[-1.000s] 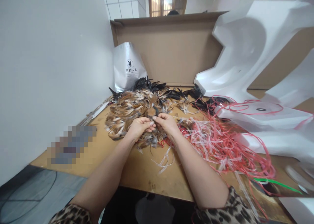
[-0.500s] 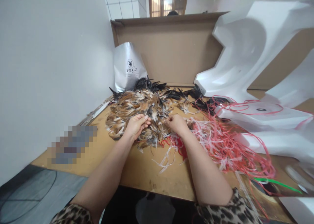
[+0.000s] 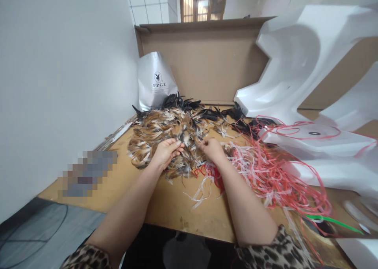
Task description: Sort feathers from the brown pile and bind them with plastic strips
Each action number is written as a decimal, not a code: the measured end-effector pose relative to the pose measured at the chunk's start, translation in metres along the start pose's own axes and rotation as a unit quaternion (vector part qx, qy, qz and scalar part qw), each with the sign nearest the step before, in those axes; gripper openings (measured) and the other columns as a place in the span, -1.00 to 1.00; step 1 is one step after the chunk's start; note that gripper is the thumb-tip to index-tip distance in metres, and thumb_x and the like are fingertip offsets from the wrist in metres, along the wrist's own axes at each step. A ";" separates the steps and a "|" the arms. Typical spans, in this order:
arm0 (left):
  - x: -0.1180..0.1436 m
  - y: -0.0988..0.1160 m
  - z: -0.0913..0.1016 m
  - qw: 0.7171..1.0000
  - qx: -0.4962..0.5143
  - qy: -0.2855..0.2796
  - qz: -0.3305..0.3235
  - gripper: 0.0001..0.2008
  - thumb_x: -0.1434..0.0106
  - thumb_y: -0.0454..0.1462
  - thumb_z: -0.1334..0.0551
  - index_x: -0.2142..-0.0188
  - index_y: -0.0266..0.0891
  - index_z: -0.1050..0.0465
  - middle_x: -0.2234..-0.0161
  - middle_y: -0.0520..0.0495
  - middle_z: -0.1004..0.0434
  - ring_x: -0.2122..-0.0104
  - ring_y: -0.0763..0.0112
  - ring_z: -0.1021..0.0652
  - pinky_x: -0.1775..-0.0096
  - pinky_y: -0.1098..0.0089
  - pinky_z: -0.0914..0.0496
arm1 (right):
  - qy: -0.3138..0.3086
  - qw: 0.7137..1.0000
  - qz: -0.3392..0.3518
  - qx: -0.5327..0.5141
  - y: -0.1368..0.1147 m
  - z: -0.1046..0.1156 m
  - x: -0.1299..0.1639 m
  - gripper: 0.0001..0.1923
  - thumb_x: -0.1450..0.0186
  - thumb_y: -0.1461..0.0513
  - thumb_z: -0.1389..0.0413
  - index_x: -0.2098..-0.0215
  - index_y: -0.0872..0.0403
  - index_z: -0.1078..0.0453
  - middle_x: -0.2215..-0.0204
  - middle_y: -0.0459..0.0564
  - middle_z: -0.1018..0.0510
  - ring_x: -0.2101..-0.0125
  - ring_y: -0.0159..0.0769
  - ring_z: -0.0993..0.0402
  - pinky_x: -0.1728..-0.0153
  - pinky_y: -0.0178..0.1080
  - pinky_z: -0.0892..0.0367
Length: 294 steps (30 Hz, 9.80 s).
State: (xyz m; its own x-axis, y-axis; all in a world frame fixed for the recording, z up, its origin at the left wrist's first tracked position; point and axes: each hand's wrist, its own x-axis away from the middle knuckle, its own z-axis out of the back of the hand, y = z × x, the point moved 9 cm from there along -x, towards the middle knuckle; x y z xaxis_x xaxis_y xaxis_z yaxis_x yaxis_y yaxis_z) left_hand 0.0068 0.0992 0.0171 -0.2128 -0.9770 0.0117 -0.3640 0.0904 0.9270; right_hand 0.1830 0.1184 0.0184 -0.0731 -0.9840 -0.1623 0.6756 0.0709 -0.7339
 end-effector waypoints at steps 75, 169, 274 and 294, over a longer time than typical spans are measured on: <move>0.000 -0.006 0.001 0.999 0.038 0.000 0.025 -0.79 0.05 -0.26 -0.28 0.45 -0.38 -0.38 0.43 -0.15 -0.50 0.55 0.59 -0.46 0.56 0.62 -0.28 | -0.085 0.991 -0.022 -0.101 -0.008 -0.010 0.007 -0.75 0.01 0.13 -0.05 0.48 0.16 -0.41 0.65 -0.11 -0.42 0.65 -0.48 -0.23 0.59 -0.41 -0.15; -0.002 -0.001 0.004 0.999 0.043 0.004 -0.015 -0.79 0.06 -0.23 -0.28 0.49 -0.39 -0.39 0.51 -0.05 -0.46 0.57 0.63 -0.43 0.53 0.61 -0.26 | -0.211 0.952 0.106 0.193 -0.059 -0.046 0.044 -0.81 0.05 0.14 -0.11 0.65 0.11 -0.41 0.72 -0.11 -0.38 0.66 -0.46 -0.19 0.60 -0.38 -0.04; 0.004 -0.018 -0.013 0.991 0.091 -0.066 0.071 -0.86 0.00 -0.32 -0.25 0.46 -0.39 -0.34 0.45 -0.14 -0.50 0.48 0.48 -0.52 0.53 0.61 -0.31 | 0.031 0.909 -0.005 -0.416 -0.055 -0.019 0.034 -0.74 0.06 0.11 -0.17 0.47 0.10 -0.36 0.58 -0.11 -0.44 0.57 -0.42 -0.33 0.49 -0.33 -0.26; 0.012 -0.019 -0.026 0.971 0.142 -0.144 0.130 -0.92 -0.02 -0.41 -0.23 0.46 -0.40 -0.33 0.56 0.00 -0.41 0.62 0.68 -0.41 0.59 0.68 -0.27 | -0.085 0.889 0.038 -0.448 -0.066 -0.016 0.031 -0.82 0.02 0.18 -0.19 0.52 0.12 -0.35 0.65 -0.17 -0.38 0.63 -0.52 -0.21 0.55 -0.40 -0.13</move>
State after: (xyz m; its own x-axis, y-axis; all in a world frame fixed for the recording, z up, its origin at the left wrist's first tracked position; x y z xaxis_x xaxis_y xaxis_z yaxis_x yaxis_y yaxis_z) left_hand 0.0348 0.0805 0.0099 -0.5604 -0.8235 0.0887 -0.4907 0.4164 0.7654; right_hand 0.1245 0.0863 0.0508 0.1103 -0.9759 -0.1881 -0.1877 0.1654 -0.9682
